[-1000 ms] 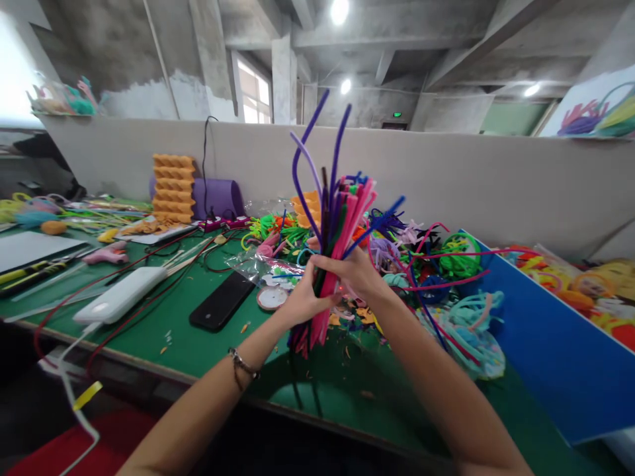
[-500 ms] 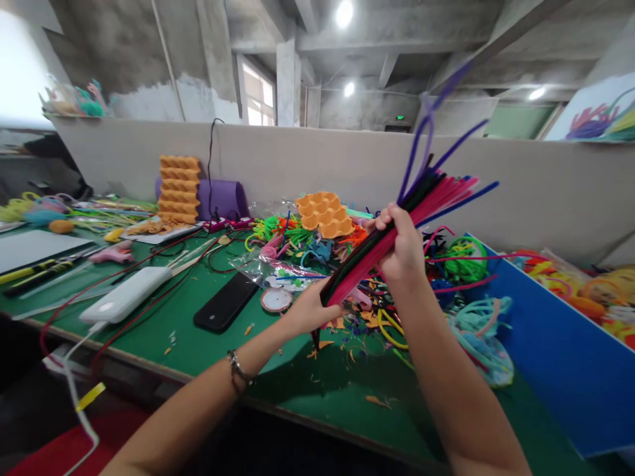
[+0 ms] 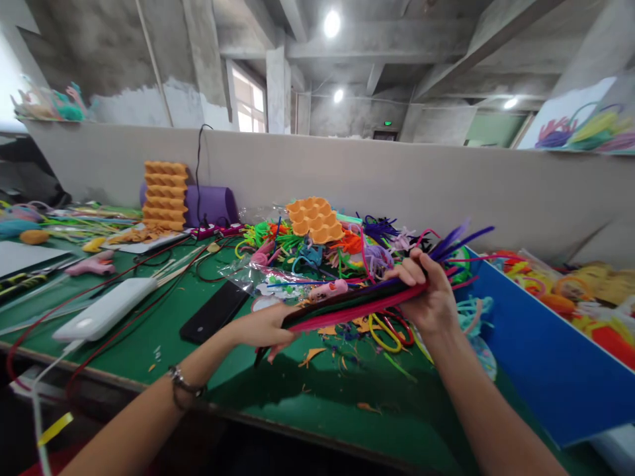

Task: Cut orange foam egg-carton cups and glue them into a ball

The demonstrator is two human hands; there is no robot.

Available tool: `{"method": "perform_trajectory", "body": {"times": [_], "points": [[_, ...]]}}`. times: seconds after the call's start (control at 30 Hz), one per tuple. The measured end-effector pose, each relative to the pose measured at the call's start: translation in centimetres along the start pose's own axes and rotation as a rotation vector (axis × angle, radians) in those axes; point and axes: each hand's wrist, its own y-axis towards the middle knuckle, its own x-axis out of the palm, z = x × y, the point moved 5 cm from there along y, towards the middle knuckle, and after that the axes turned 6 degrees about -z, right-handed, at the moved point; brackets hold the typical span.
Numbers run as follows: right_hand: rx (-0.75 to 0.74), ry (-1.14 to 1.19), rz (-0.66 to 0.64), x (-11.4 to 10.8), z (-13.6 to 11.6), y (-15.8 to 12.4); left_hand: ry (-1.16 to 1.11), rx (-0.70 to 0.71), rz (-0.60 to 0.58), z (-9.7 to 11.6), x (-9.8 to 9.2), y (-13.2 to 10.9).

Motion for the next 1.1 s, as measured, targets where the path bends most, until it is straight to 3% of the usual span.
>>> {"method": "perform_trajectory", "body": {"times": [0.13, 0.27, 0.43, 0.6, 0.8, 1.1], "points": [[-0.081, 0.077, 0.079, -0.9, -0.2, -1.4, -0.02, -0.054, -0.114, 0.3, 0.6, 0.0], [-0.16, 0.085, 0.214, -2.5, -0.6, -1.8, -0.013, -0.104, -0.154, 0.4, 0.8, -0.2], [-0.302, -0.072, 0.216, -3.7, -0.8, -2.2, 0.003, -0.14, -0.175, -0.5, 0.5, -1.2], [-0.349, -0.06, 0.232, -3.2, 0.4, -2.6, 0.136, -0.164, -0.036, -1.4, -0.3, -1.6], [-0.326, -0.009, 0.219, -1.9, 1.5, -1.9, 0.563, -0.025, 0.231, 1.1, -0.4, -0.7], [-0.25, 0.082, 0.19, 0.1, 3.3, -1.4, 0.552, 0.1, 0.358, 3.9, 1.3, 2.1]]}}
